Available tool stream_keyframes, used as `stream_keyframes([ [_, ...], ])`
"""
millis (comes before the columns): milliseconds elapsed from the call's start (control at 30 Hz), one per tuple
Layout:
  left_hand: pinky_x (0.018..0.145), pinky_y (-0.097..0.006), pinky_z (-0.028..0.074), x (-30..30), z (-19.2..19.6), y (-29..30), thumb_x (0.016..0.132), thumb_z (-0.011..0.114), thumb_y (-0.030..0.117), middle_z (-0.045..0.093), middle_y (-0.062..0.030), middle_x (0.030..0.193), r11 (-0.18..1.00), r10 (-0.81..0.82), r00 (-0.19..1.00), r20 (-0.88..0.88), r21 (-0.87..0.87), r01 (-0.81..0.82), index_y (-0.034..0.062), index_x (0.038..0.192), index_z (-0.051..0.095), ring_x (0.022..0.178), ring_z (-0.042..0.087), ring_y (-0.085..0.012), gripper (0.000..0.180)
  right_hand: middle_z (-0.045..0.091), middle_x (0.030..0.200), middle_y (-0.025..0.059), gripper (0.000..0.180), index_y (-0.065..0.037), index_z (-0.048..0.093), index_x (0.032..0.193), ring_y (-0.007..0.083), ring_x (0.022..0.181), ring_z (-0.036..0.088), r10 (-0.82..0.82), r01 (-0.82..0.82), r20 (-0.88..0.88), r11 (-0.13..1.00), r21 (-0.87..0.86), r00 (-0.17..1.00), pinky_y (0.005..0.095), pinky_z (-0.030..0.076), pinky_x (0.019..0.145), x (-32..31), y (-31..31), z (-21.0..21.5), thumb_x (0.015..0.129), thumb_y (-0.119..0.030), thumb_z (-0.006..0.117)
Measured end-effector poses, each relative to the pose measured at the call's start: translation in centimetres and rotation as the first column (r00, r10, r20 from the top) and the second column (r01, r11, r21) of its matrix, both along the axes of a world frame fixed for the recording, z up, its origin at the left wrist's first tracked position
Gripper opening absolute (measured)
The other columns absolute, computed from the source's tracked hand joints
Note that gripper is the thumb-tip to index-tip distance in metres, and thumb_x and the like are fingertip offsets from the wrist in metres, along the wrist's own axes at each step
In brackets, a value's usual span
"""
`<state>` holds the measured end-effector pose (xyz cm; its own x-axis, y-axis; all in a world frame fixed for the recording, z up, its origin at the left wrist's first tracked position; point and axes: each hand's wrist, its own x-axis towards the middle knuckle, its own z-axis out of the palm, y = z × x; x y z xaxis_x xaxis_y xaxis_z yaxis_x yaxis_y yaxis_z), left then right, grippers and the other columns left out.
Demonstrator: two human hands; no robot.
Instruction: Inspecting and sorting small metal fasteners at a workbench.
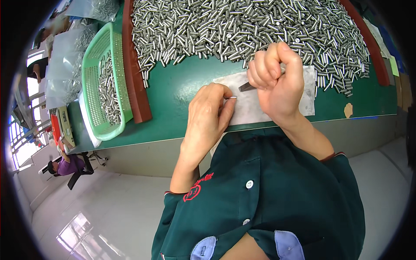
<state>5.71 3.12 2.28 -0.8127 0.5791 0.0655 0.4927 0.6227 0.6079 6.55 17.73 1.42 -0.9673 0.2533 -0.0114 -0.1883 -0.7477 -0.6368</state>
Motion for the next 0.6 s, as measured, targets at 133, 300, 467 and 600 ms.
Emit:
stream_keyframes([
  [133,0.048,-0.027,0.036,0.1,-1.2,0.1,0.07,0.061,0.001,0.046,-0.0064,0.059,0.995,0.055,0.998,-0.025,0.088,-0.053,0.001,0.073,0.052,0.052,0.043,-0.0166,0.01,0.026,0.043,-0.0023,0.036,-0.012,0.029,0.054,0.0076,0.039,0.017,0.046,-0.046,0.003,0.999,0.008,0.999,0.0232,0.017,0.039,0.1,-0.1,-0.3,0.088,-0.024,0.028],
  [300,0.046,-0.025,0.035,0.5,-1.4,0.4,0.07,0.063,0.001,0.046,-0.0058,0.059,0.985,0.127,0.991,-0.046,0.125,-0.12,0.0006,0.071,0.053,0.05,0.043,-0.0144,0.01,0.028,0.043,-0.0014,0.036,-0.009,0.029,0.051,0.0055,0.038,0.019,0.005,-0.002,0.046,0.997,-0.073,0.999,0.0217,0.016,0.036,-0.1,-0.4,-0.1,0.086,-0.019,0.032],
  [467,0.048,-0.028,0.036,0.7,-1.4,0.5,0.069,0.063,0.0,0.047,-0.0062,0.059,0.98,0.153,0.988,-0.032,0.132,-0.148,0.0012,0.07,0.052,0.052,0.045,-0.0173,0.011,0.029,0.043,-0.0015,0.034,-0.009,0.029,0.051,0.0052,0.038,0.019,-0.008,0.011,0.048,0.997,-0.072,0.999,0.0214,0.016,0.036,-0.2,-0.5,-0.3,0.084,-0.016,0.033],
  [600,0.049,-0.031,0.037,0.8,-1.6,0.6,0.067,0.063,-0.002,0.048,-0.0067,0.059,0.976,0.172,0.985,-0.025,0.143,-0.167,0.0021,0.069,0.051,0.053,0.046,-0.0207,0.013,0.03,0.045,-0.0011,0.031,-0.009,0.029,0.052,0.0049,0.039,0.019,0.008,-0.007,0.028,0.998,-0.066,1.0,0.0208,0.016,0.036,-0.2,-0.5,-0.4,0.083,-0.013,0.032],
])
